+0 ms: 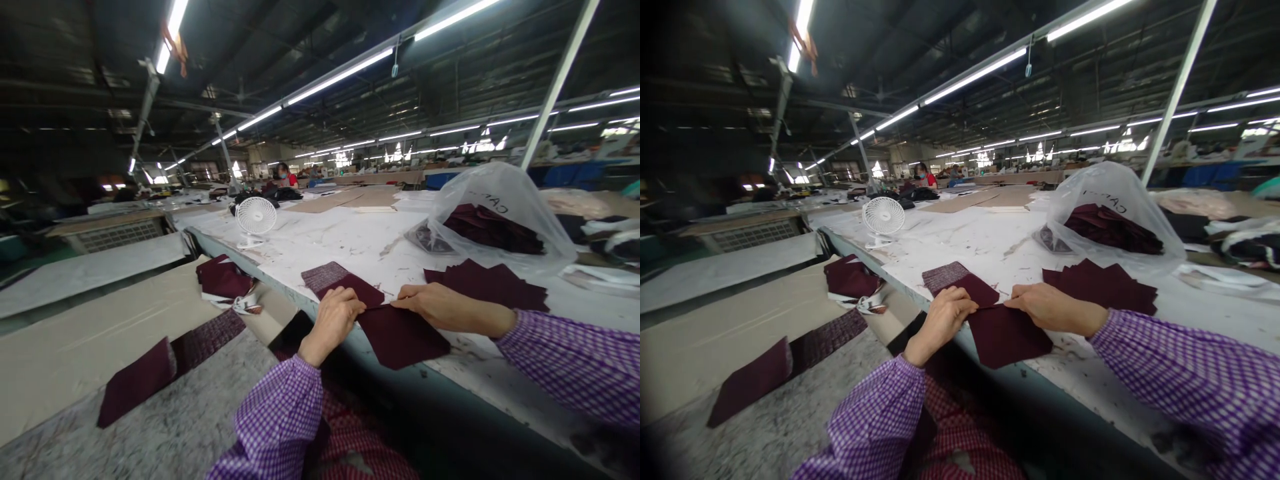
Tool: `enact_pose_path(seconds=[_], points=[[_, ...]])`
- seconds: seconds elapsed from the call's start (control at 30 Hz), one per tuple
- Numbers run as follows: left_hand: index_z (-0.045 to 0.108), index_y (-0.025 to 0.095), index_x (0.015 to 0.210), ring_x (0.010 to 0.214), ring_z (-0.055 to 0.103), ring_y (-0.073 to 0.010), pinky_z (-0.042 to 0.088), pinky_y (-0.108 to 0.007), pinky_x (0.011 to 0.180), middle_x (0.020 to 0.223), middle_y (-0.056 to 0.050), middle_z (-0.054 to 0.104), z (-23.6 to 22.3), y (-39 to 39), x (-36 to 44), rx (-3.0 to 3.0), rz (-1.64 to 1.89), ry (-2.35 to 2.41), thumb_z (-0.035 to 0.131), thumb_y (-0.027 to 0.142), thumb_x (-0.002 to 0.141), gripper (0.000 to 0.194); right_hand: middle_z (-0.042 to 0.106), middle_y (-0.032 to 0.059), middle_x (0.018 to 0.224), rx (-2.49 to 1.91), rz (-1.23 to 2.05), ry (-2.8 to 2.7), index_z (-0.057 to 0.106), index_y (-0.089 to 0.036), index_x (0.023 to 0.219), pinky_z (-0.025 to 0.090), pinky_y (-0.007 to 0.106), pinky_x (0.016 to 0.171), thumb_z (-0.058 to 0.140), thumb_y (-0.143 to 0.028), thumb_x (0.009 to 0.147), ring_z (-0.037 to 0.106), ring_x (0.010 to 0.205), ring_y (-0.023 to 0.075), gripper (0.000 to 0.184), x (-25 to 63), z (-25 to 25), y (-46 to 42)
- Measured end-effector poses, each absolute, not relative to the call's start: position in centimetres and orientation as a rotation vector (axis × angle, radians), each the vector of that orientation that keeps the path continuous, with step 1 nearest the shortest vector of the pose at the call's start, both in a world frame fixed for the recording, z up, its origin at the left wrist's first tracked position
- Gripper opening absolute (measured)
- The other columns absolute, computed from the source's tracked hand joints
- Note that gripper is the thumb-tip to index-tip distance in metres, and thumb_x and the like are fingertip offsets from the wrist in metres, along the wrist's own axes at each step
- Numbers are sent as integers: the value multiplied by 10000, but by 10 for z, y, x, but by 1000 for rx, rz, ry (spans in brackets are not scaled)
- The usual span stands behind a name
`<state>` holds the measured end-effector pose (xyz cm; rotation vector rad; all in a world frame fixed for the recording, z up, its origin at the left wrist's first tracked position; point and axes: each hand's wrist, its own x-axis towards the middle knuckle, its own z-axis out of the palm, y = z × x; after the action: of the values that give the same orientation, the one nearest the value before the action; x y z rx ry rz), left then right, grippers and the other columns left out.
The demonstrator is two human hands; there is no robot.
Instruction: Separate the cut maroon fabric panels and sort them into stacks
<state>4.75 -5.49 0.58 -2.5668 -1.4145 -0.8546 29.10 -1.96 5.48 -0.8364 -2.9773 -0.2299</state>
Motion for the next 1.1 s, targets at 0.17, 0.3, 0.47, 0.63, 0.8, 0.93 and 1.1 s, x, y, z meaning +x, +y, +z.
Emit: enact_pose_path(seconds=[0.17, 0.3, 0.47, 0.63, 0.8, 0.93, 1.1], points=[[684, 237, 968, 872, 488, -169, 361, -313, 800, 893, -48, 603, 11, -60, 49, -2560, -725, -1384, 424, 256, 936, 262, 605, 64, 816, -838, -508, -3075, 548, -272, 1282, 336, 236, 535, 413, -9, 779, 535, 572, 115, 583, 278, 61, -21], [684, 228, 964, 882, 502, -171, 380, -312, 829, 896, -48, 615, 9, -59, 44, -2627, -820, -1361, 425, 234, 931, 261, 614, 70, 767, -770, -576, -3108, 574, -252, 1252, 282, 242, 497, 456, -43, 763, 494, 529, 114, 545, 261, 68, -24], [663, 168, 922, 834, 568, -140, 446, -260, 795, 873, -31, 640, 6, -53, 32, -2708, -1373, -1530, 503, 192, 880, 167, 640, 69, 762, -733, -622, -3148, 538, -279, 1292, 262, 246, 488, 457, -24, 741, 497, 527, 122, 612, 251, 71, -22], [660, 173, 866, 829, 563, -147, 449, -269, 798, 846, -18, 622, 10, -54, 34, -2701, -1291, -1604, 569, 146, 808, 112, 646, 71, 761, -714, -591, -3178, 505, -283, 1324, 290, 240, 520, 450, -1, 717, 543, 605, 145, 671, 252, 73, -21], [661, 173, 788, 853, 543, -151, 429, -272, 826, 840, -26, 606, 10, -55, 37, -2707, -1189, -1454, 498, 87, 830, 189, 651, 56, 731, -710, -539, -3199, 517, -288, 1315, 319, 245, 542, 436, 29, 690, 544, 576, 140, 706, 249, 78, -19], [652, 171, 783, 840, 552, -158, 435, -275, 796, 843, -34, 615, 7, -52, 30, -2744, -1276, -1474, 495, 112, 838, 176, 655, 49, 717, -673, -631, -3218, 456, -327, 1358, 306, 248, 523, 435, 13, 727, 565, 574, 153, 717, 241, 78, -24], [623, 169, 844, 767, 564, -146, 436, -263, 709, 833, -22, 624, 8, -51, 23, -2766, -1407, -1593, 535, 258, 854, 125, 648, 75, 787, -744, -702, -3155, 415, -329, 1381, 298, 237, 518, 473, -102, 839, 580, 579, 149, 591, 241, 71, -26]])
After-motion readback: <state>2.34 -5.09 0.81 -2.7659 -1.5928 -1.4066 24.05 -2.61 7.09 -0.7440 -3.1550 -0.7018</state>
